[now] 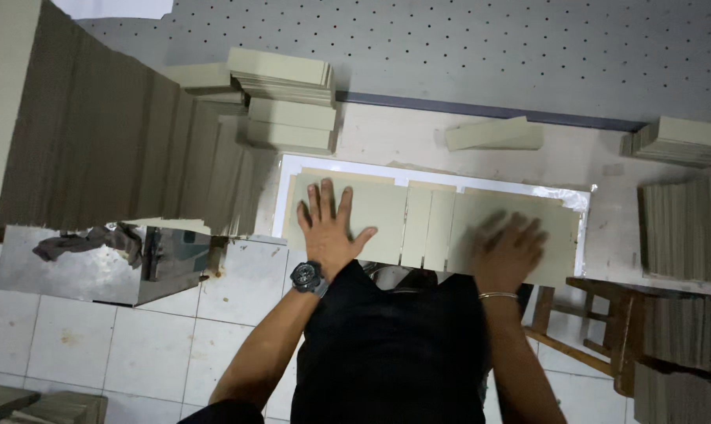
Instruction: The person assembles books by placing stacks of blank pages onto a work surface, covering them with a red cover sheet, and then inserting pre-bound book sections into the assembly. The process is repeated multiple times.
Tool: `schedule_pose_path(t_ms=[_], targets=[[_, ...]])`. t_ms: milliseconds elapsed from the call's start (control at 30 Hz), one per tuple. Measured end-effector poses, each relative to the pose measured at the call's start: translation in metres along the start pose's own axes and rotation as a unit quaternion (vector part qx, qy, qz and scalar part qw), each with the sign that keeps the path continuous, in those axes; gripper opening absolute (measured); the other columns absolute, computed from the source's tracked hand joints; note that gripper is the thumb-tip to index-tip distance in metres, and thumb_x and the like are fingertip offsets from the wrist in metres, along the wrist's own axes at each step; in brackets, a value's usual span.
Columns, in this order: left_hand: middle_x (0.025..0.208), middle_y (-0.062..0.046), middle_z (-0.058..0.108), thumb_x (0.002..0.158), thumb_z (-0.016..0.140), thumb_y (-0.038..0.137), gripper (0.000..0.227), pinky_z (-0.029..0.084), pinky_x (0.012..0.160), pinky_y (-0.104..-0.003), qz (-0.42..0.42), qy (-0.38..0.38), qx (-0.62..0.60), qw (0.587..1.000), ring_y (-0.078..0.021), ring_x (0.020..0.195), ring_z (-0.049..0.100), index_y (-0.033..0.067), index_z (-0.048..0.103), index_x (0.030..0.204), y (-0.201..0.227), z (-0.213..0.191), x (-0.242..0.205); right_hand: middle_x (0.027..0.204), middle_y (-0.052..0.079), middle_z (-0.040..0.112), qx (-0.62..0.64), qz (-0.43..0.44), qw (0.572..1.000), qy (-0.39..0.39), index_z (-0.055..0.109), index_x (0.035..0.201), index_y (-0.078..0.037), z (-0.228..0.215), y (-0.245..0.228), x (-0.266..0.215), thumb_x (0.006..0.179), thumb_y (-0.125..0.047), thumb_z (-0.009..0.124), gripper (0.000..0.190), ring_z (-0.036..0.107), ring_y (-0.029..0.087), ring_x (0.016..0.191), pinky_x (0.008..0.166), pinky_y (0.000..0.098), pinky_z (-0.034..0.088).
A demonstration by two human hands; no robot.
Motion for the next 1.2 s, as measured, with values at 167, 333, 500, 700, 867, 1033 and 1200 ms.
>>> schedule_pose_path(t_ms=[167, 333, 500, 700, 867, 1033, 1200], targets=[[0.170, -0.020, 0.045, 0.087, 0.067, 0.081, 0.093, 0.023, 0.119, -0.068, -0.002, -0.018, -0.011, 1.000, -0.0475, 0.164, 0.027, 0.0267, 0.053, 0.162, 0.000, 0.009, -0.002, 0.170, 0.037, 0.036, -0.016, 0.050, 0.998, -0.023, 0.045, 0.164, 0.006, -0.005, 0.003, 0.001, 0.109, -0.047, 0.063, 0.078, 0.025, 0.061, 0.159, 0.126, 0.0733, 0.022], [0.162, -0.017, 0.055, 0.085, 0.073, 0.077, 0.085, 0.025, 0.113, -0.065, 0.005, -0.023, 0.011, 1.000, -0.0454, 0.162, 0.031, 0.0275, 0.062, 0.153, 0.008, 0.005, 0.001, 0.165, 0.030, 0.047, -0.023, 0.032, 0.999, 0.005, 0.052, 0.162, -0.004, 0.011, -0.005, -0.007, 0.109, -0.032, 0.066, 0.061, 0.029, 0.056, 0.160, 0.126, 0.0712, 0.023], [0.146, -0.007, 0.067, 0.085, 0.082, 0.064, 0.066, 0.027, 0.110, -0.061, 0.016, 0.022, -0.008, 1.000, -0.0369, 0.154, 0.045, 0.0346, 0.068, 0.142, 0.015, 0.010, -0.003, 0.165, 0.027, 0.055, -0.023, -0.017, 0.999, -0.019, 0.058, 0.161, -0.012, 0.009, -0.026, -0.007, 0.105, -0.009, 0.070, 0.057, 0.028, 0.051, 0.165, 0.132, 0.0675, 0.015], [0.128, -0.003, 0.070, 0.085, 0.086, 0.056, 0.055, 0.032, 0.105, -0.056, 0.002, 0.046, -0.028, 0.999, -0.0284, 0.138, 0.058, 0.0313, 0.076, 0.133, 0.021, 0.017, -0.009, 0.152, 0.015, 0.063, -0.005, -0.109, 0.990, 0.095, 0.069, 0.149, -0.020, 0.013, -0.039, -0.006, 0.110, -0.010, 0.070, 0.041, 0.042, 0.042, 0.157, 0.129, 0.0665, 0.025], [0.153, -0.020, 0.058, 0.099, 0.076, 0.052, 0.069, 0.039, 0.120, -0.057, 0.009, 0.049, -0.065, 0.997, -0.0394, 0.148, 0.053, 0.0178, 0.059, 0.156, 0.009, 0.020, 0.000, 0.152, 0.016, 0.059, 0.043, -0.128, 0.985, 0.110, 0.068, 0.146, -0.013, 0.004, -0.039, -0.011, 0.106, -0.022, 0.073, 0.041, 0.047, 0.047, 0.151, 0.123, 0.0700, 0.033], [0.162, -0.026, 0.050, 0.103, 0.074, 0.046, 0.067, 0.036, 0.128, -0.058, 0.033, 0.055, -0.063, 0.996, -0.0467, 0.154, 0.046, 0.0083, 0.058, 0.156, -0.001, 0.013, 0.005, 0.153, 0.018, 0.056, 0.033, -0.148, 0.982, 0.115, 0.065, 0.150, -0.012, -0.005, -0.042, -0.019, 0.107, -0.029, 0.070, 0.047, 0.046, 0.047, 0.150, 0.119, 0.0705, 0.038], [0.171, -0.026, 0.041, 0.107, 0.066, 0.046, 0.063, 0.031, 0.130, -0.063, 0.027, 0.040, -0.071, 0.996, -0.0491, 0.157, 0.040, 0.0123, 0.055, 0.160, -0.005, 0.029, 0.002, 0.155, 0.017, 0.055, 0.055, -0.143, 0.985, 0.085, 0.069, 0.148, -0.014, -0.004, -0.046, -0.022, 0.106, -0.029, 0.073, 0.045, 0.043, 0.047, 0.155, 0.124, 0.0702, 0.033]])
Point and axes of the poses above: each hand's wrist, its own x-axis towards the middle knuckle, its own z-axis out of the palm, y = z × x, the point moved 5 cm from there along x, towards the middle knuckle
